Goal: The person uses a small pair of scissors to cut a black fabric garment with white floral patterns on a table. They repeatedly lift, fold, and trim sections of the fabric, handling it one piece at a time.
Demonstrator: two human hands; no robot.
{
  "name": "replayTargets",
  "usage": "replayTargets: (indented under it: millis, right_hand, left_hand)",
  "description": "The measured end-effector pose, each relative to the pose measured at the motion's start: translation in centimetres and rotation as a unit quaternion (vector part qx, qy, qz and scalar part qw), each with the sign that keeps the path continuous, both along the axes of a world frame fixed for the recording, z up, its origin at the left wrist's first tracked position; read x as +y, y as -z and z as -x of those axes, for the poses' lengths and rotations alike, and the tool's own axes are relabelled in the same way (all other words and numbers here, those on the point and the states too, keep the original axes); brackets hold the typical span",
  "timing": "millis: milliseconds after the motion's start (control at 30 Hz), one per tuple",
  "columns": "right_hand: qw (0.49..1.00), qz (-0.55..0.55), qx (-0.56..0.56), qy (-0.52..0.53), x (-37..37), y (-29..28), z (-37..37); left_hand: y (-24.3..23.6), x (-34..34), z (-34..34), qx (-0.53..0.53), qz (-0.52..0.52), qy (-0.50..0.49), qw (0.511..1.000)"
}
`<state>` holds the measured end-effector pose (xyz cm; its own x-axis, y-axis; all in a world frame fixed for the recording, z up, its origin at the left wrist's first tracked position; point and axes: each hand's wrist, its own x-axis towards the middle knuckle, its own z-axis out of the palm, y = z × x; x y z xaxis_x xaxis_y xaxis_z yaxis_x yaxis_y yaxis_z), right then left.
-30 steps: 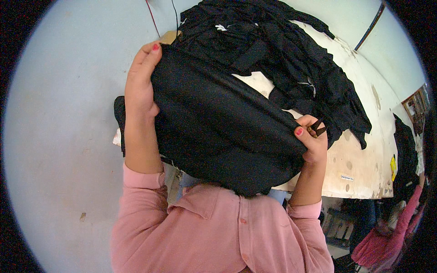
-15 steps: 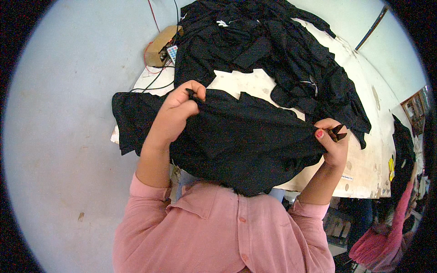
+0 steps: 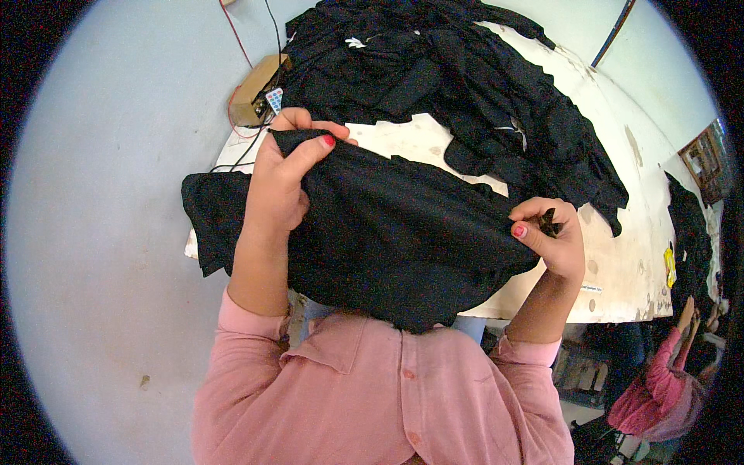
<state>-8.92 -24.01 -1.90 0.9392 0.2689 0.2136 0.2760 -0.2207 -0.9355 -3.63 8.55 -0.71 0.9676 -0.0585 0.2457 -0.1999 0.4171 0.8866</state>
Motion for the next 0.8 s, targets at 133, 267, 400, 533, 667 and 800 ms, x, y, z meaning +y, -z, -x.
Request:
replayTargets:
  millis: [133, 267, 400, 533, 667, 800]
  right_hand:
    - [1.0, 0.021, -0.016, -0.006, -0.5, 0.4, -0.3]
    - [0.999, -0.009, -0.001, -0.035, 0.1, 0.8, -0.5]
    - [0.997, -0.011, 0.006, -0.078, 1.4, -0.2, -0.5]
    - [0.995, -0.019, -0.009, -0.095, 1.4, -0.8, -0.3]
    - [0.998, -0.031, -0.025, -0.046, 0.1, -0.6, 0.4]
    - [0.998, -0.052, 0.002, -0.023, -0.9, -0.2, 0.6]
  left_hand:
    - [1.3, 0.7, -1.5, -0.032, 0.018, -0.034, 0.999]
    - [1.9, -0.2, -2.4, -0.229, -0.517, -0.281, 0.776]
    - [1.3, -4.6, -0.8, -0.353, -0.511, -0.072, 0.781]
    - [0.0, -6.9, 0.0, -0.314, -0.489, 0.246, 0.776]
    - [-0.4, -6.0, -1.5, -0.28, -0.405, 0.269, 0.828]
    - [-1.2, -4.9, -1.5, -0.211, -0.363, 0.276, 0.864]
